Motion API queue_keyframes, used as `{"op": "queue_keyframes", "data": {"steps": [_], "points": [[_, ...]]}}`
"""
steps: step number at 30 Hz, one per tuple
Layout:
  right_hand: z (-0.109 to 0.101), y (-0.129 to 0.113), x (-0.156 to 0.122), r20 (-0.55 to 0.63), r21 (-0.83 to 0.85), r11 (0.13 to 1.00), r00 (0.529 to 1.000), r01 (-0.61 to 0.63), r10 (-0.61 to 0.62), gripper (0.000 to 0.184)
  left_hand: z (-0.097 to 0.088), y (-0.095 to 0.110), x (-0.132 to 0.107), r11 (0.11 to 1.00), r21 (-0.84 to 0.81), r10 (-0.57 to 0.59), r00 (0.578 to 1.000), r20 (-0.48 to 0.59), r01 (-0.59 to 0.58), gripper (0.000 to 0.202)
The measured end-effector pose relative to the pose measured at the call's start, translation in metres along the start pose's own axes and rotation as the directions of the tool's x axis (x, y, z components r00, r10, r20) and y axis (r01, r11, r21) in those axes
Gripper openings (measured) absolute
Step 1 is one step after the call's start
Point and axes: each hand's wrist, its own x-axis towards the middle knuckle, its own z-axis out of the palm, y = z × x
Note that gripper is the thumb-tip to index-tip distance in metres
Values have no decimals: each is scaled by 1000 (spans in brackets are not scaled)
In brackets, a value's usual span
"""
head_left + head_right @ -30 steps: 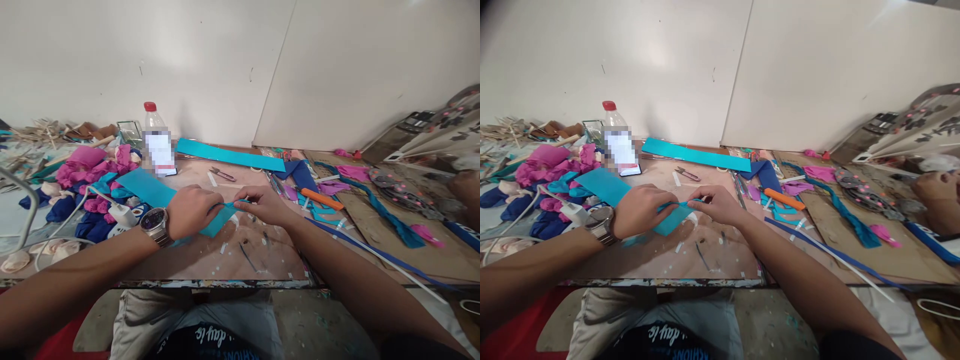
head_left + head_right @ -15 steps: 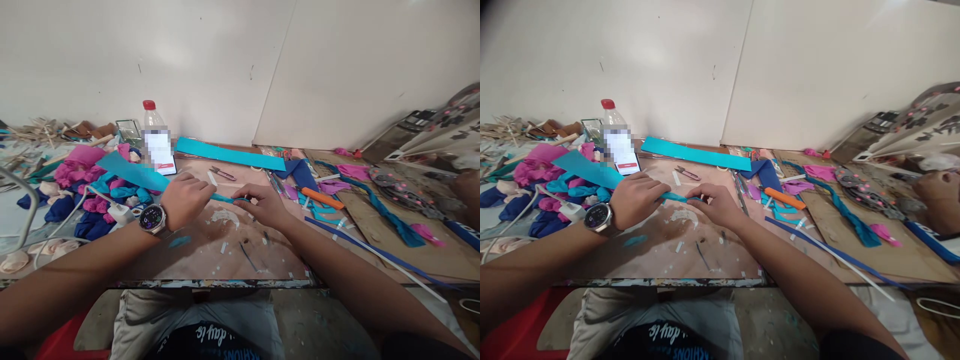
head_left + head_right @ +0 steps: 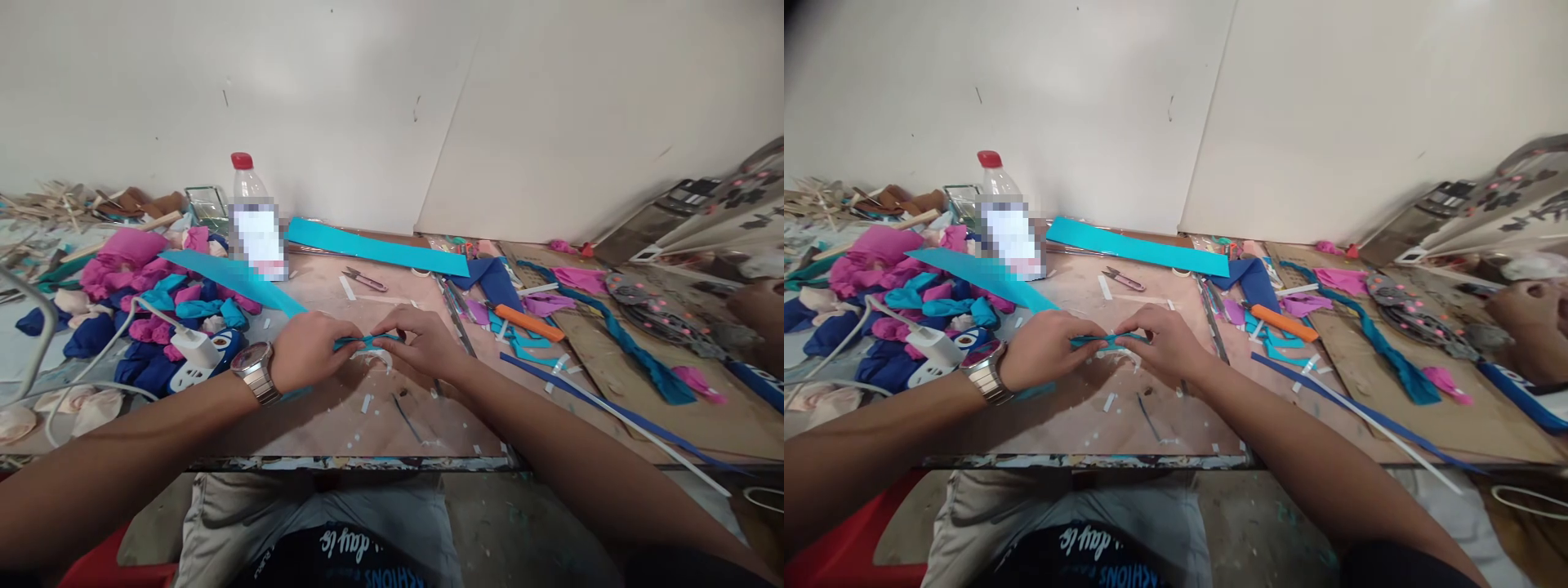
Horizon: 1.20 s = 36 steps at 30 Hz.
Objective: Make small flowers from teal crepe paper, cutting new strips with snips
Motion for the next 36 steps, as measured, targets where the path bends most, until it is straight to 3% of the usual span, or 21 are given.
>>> {"op": "queue_keyframes", "data": {"steps": [5, 11, 19, 22, 29, 36], "points": [[1, 0, 0, 11, -39, 998, 999, 39, -38, 13, 2, -3, -2, 999, -11, -49, 998, 28, 50, 26], [3, -1, -2, 61, -96, 995, 998, -12, 18, 12, 13, -6, -5, 999, -18, -41, 999, -13, 41, 25], [1, -8, -2, 97, -46, 999, 995, -13, 18, 13, 20, -10, -8, 993, 88, 88, 995, -54, -83, 25], [-1, -7, -1, 168, 22, 997, 983, -75, 71, 17, 18, -8, -9, 991, 81, 110, 993, -44, -106, 24], [2, -7, -1, 227, 152, 947, 942, -284, 246, 25, 15, -6, -10, 999, -22, 33, 999, 8, -33, 27], [5, -8, -1, 268, 197, 931, 930, -308, 252, 30, 17, -6, -9, 997, -9, 76, 997, -9, -76, 27]]}}
